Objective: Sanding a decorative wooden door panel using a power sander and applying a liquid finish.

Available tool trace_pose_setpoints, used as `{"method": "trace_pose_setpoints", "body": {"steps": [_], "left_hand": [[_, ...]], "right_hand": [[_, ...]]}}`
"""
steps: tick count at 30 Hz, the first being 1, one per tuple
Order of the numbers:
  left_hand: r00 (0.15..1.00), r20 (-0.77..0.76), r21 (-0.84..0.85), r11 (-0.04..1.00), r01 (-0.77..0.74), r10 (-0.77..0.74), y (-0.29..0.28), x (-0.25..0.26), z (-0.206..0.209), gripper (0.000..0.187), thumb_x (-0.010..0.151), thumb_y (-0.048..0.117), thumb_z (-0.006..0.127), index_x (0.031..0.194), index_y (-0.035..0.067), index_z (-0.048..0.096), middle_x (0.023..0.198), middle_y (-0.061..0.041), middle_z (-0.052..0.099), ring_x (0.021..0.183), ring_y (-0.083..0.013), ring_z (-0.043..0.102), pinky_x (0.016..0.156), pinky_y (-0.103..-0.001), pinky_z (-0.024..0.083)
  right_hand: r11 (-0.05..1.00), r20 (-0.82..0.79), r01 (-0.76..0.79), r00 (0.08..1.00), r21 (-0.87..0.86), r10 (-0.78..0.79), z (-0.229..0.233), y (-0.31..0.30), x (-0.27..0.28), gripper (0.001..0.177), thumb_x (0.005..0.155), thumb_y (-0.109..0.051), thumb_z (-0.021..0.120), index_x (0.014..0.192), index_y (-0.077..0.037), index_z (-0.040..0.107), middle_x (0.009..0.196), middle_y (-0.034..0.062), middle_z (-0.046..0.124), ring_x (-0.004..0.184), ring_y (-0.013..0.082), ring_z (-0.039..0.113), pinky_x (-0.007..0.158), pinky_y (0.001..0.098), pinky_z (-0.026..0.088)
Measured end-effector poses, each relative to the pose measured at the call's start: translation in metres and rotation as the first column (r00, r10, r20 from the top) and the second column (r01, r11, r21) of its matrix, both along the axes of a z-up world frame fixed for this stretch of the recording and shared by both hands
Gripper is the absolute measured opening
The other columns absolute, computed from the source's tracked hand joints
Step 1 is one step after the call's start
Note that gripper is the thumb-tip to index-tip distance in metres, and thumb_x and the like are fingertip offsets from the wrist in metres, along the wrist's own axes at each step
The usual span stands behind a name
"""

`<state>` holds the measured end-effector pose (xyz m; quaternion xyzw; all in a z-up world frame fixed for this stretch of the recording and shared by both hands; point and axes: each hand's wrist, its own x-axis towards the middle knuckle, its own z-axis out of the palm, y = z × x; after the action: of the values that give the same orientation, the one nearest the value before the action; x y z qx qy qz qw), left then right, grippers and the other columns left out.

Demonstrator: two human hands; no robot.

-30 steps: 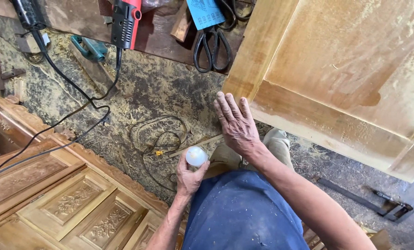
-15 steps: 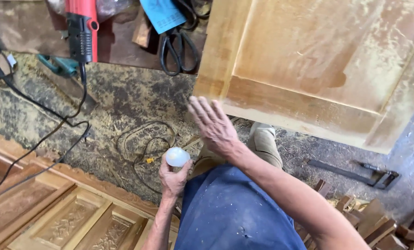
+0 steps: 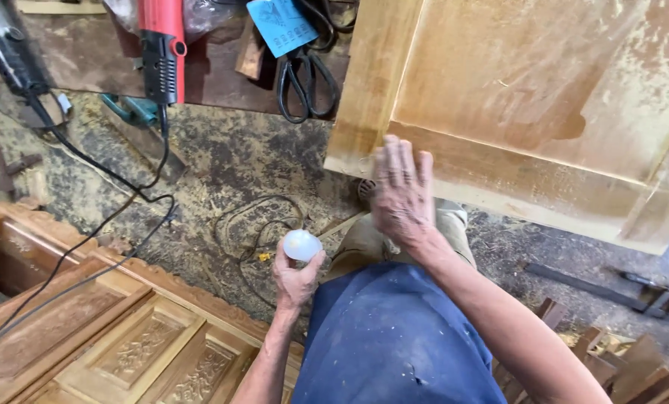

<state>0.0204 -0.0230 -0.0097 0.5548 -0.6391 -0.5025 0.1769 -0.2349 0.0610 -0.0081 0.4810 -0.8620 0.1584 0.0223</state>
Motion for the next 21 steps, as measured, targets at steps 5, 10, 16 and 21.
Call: {"method": "trace_pose_setpoints", "body": {"steps": [5, 10, 16, 21], "left_hand": [[0.998, -0.018, -0.017, 0.998, 0.052, -0.053, 0.003, 0.003, -0.001, 0.066, 0.064, 0.010, 0.099, 0.122, 0.006, 0.068, 0.104, -0.016, 0.072, 0.097, -0.0224, 0.069, 0.085, -0.043, 0.060], [0.997, -0.039, -0.015, 0.997, 0.070, -0.071, 0.002, 0.006, -0.010, 0.063, 0.066, 0.009, 0.098, 0.122, 0.008, 0.069, 0.104, -0.012, 0.074, 0.098, -0.0200, 0.071, 0.086, -0.040, 0.061], [0.987, 0.009, -0.042, 0.987, 0.158, -0.158, 0.005, -0.001, 0.011, 0.062, 0.067, 0.009, 0.097, 0.121, 0.005, 0.068, 0.104, -0.016, 0.074, 0.099, -0.0252, 0.072, 0.086, -0.045, 0.060], [0.993, -0.018, -0.005, 0.993, 0.121, -0.121, 0.013, 0.003, 0.008, 0.064, 0.066, 0.007, 0.097, 0.124, 0.007, 0.069, 0.105, -0.012, 0.073, 0.102, -0.0203, 0.071, 0.090, -0.039, 0.059]], "right_hand": [[0.975, 0.084, -0.219, 0.973, 0.029, 0.216, 0.015, -0.053, 0.017, 0.068, 0.082, -0.010, 0.060, 0.149, -0.002, 0.049, 0.159, 0.0245, 0.039, 0.147, 0.0409, 0.037, 0.119, 0.0603, 0.023], [0.961, 0.062, -0.234, 0.972, 0.151, 0.227, 0.011, -0.056, 0.024, 0.075, 0.088, -0.018, 0.058, 0.159, -0.008, 0.037, 0.170, 0.0151, 0.026, 0.157, 0.0334, 0.022, 0.128, 0.0583, 0.008], [0.983, 0.084, -0.173, 0.982, 0.058, 0.168, 0.007, -0.044, 0.027, 0.071, 0.091, -0.010, 0.056, 0.159, -0.007, 0.037, 0.170, 0.0152, 0.025, 0.158, 0.0315, 0.022, 0.129, 0.0569, 0.011], [0.982, 0.178, -0.161, 0.974, 0.098, 0.142, 0.019, -0.041, 0.021, 0.080, 0.086, -0.014, 0.061, 0.160, -0.006, 0.033, 0.169, 0.0188, 0.023, 0.157, 0.0362, 0.021, 0.128, 0.0595, 0.013]]}}
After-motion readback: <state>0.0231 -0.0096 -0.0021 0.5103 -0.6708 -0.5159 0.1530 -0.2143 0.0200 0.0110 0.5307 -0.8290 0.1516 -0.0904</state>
